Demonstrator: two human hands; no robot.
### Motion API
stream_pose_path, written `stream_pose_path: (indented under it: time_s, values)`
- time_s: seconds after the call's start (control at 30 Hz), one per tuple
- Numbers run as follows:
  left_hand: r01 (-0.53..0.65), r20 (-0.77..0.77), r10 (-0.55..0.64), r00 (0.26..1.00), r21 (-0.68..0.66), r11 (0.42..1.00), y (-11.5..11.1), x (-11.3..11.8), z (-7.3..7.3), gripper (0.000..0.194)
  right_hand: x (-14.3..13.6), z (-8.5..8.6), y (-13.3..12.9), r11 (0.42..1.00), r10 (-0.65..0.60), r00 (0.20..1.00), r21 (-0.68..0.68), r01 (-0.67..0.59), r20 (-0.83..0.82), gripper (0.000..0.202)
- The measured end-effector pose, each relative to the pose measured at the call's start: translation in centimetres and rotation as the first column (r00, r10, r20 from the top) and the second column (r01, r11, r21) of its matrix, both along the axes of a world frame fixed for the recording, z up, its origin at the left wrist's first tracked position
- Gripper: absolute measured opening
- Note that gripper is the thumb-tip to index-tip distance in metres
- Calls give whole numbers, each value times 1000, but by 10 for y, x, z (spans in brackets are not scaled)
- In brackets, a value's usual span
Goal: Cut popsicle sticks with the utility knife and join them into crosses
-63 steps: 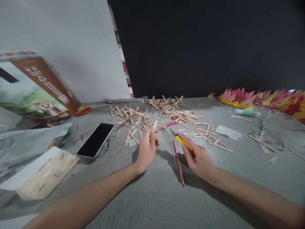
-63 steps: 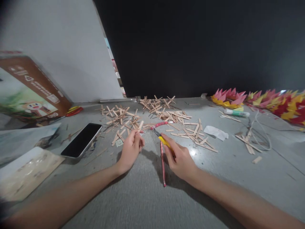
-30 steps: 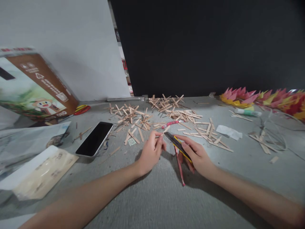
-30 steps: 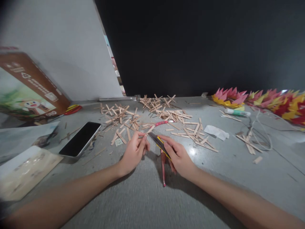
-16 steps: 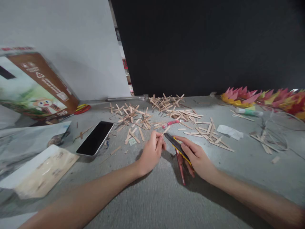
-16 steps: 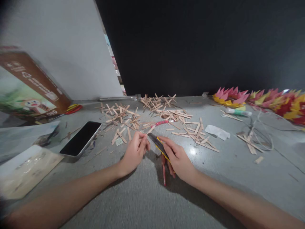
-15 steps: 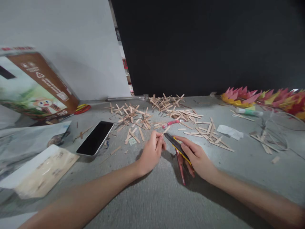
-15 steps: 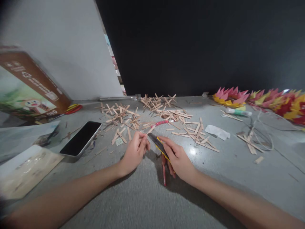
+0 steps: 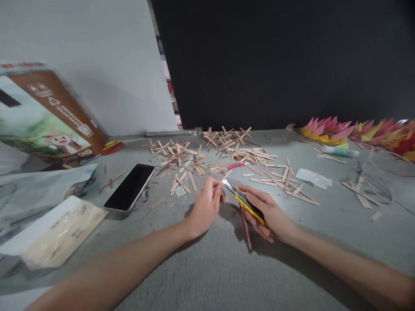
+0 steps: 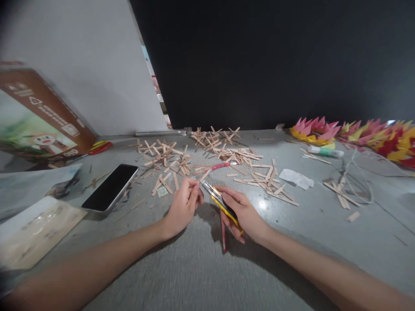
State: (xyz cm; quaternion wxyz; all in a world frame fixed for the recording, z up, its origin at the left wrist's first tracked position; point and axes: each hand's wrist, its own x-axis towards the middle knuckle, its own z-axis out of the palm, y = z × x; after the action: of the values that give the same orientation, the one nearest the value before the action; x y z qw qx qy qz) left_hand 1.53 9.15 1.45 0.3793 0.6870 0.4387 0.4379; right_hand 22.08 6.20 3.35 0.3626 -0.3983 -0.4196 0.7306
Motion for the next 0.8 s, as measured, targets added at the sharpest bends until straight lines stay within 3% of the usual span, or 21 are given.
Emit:
stream_pose_path:
  time_s: [0.23, 0.6, 0.8]
  values:
    - [-34, -24, 35, 999, 22, 999, -1, 1, 1, 17, 2, -3, 3, 992, 13, 989, -121, -31, -146, 57]
    - [-75, -90, 75, 993, 6, 997, -4, 2, 3, 18, 14, -13, 16, 929, 158, 881, -235, -286, -445, 20]
    - [-119, -20, 119, 993, -43, 992, 1, 3, -2, 19, 14, -10, 16, 923, 183, 893, -240, -300, -412, 23]
